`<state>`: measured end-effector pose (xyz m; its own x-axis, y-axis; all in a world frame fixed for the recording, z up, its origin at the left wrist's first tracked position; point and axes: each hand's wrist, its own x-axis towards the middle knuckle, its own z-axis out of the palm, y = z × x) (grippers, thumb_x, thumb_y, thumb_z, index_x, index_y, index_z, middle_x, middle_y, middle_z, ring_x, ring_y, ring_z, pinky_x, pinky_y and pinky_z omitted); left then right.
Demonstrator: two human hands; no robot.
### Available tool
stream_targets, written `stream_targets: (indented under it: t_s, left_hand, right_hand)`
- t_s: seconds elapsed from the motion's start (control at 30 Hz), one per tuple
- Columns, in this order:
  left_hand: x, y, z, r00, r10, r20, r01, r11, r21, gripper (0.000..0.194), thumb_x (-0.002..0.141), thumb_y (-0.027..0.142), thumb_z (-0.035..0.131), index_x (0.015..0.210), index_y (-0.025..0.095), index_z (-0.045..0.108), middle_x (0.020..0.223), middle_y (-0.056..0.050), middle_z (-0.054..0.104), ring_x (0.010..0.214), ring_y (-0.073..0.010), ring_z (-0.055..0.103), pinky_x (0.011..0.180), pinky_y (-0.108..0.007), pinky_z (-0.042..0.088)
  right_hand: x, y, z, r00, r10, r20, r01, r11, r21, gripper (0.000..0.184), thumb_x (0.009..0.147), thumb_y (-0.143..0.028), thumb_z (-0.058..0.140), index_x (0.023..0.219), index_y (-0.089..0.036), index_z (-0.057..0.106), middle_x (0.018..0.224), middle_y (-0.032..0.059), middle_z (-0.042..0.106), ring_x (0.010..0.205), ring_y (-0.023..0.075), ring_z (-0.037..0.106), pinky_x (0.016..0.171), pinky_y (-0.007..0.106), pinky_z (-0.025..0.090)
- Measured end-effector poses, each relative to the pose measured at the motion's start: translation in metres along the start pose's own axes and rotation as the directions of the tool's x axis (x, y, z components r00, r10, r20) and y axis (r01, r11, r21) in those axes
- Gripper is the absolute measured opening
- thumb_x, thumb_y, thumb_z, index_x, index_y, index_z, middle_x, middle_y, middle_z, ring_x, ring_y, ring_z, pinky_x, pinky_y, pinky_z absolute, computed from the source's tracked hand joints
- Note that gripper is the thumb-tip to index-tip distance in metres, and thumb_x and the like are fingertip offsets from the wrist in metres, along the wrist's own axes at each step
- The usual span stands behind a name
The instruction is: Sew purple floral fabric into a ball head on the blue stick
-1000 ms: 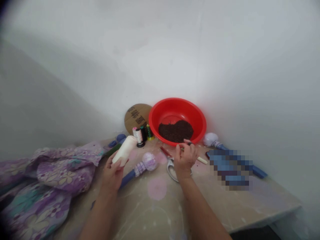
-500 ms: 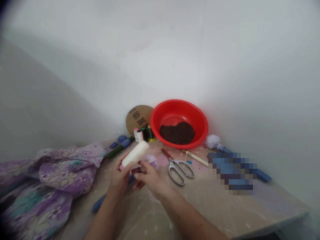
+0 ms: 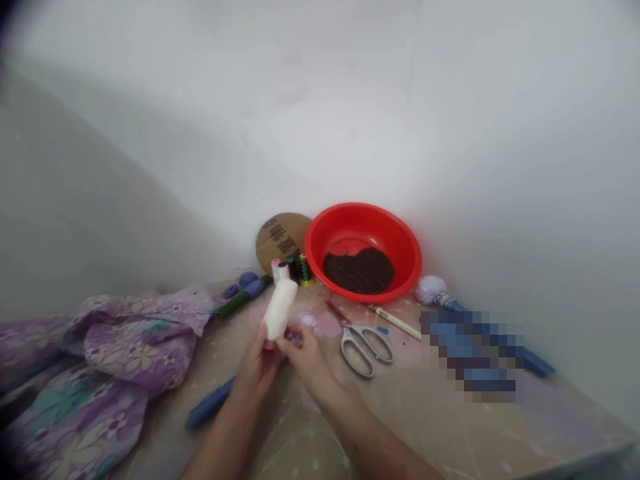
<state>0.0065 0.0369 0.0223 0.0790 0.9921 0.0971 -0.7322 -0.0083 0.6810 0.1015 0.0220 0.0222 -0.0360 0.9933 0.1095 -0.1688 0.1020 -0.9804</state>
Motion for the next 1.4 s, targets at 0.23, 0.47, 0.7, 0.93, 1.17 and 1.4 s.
stream_targets:
  t_s: [0.23,0.47,0.7,0.93,1.17,1.4]
  left_hand:
    - [-0.007,0.001,0.004,0.997,-0.023,0.075,0.009,0.983,0.183,0.049,0.067,0.029,0.062,0.114,0.022,0.047,0.094,-0.006,0.062,0.079,-0.0165,0.059,0.071,-0.027,0.045]
    - [-0.004,0.019,-0.005,0.985,-0.035,0.168,-0.039,0.908,0.416,0.039,0.058,0.031,0.068,0.094,0.014,0.062,0.082,-0.006,0.063,0.068,-0.0142,0.058,0.057,-0.02,0.042]
    - [-0.01,0.026,-0.007,0.932,-0.224,0.286,0.081,0.896,0.437,0.043,0.06,0.033,0.067,0.097,0.012,0.061,0.086,-0.012,0.064,0.071,-0.0204,0.06,0.061,-0.028,0.046]
    - [-0.003,0.031,-0.012,0.992,0.034,0.124,-0.067,0.959,0.276,0.041,0.064,0.031,0.064,0.101,0.015,0.057,0.095,-0.011,0.063,0.08,-0.0208,0.06,0.066,-0.029,0.047]
    - [0.006,0.045,-0.019,0.976,0.205,-0.067,-0.204,0.979,0.02,0.042,0.065,0.049,0.058,0.098,0.023,0.053,0.11,-0.005,0.056,0.092,-0.02,0.057,0.075,-0.033,0.047]
    - [0.011,0.051,-0.027,0.952,0.227,-0.203,-0.245,0.967,-0.068,0.041,0.062,0.052,0.06,0.089,0.021,0.053,0.088,-0.002,0.063,0.075,-0.0164,0.061,0.07,-0.033,0.049]
  right_hand:
    - [0.004,-0.004,-0.011,0.986,-0.075,0.148,0.073,0.997,0.024,0.039,0.062,-0.041,0.063,0.088,-0.013,0.058,0.052,-0.004,0.049,0.044,0.0066,0.04,0.041,0.019,0.03]
    - [0.001,-0.015,-0.026,0.94,-0.072,0.334,0.083,0.996,-0.017,0.033,0.058,-0.036,0.067,0.079,-0.011,0.062,0.067,0.0028,0.061,0.061,0.0132,0.053,0.058,0.025,0.04]
    - [-0.002,-0.014,-0.034,0.829,-0.013,0.559,0.238,0.913,-0.331,0.025,0.059,-0.027,0.064,0.08,-0.014,0.063,0.066,-0.0016,0.058,0.058,0.0101,0.047,0.052,0.021,0.036]
    - [-0.002,-0.005,-0.035,0.916,-0.111,0.387,0.332,0.752,-0.57,0.019,0.068,-0.033,0.056,0.068,-0.016,0.063,0.054,-0.0033,0.049,0.051,0.0079,0.039,0.048,0.019,0.028]
    - [0.004,-0.001,-0.046,0.928,-0.165,0.335,0.321,0.813,-0.486,0.028,0.072,-0.028,0.049,0.047,-0.016,0.048,0.047,-0.0051,0.031,0.047,0.0072,0.029,0.046,0.02,0.021]
    - [0.016,0.01,-0.069,0.926,-0.372,-0.061,0.232,0.69,-0.685,0.032,0.075,-0.037,0.042,0.051,-0.018,0.052,0.048,-0.0012,0.043,0.051,0.0123,0.039,0.05,0.023,0.03]
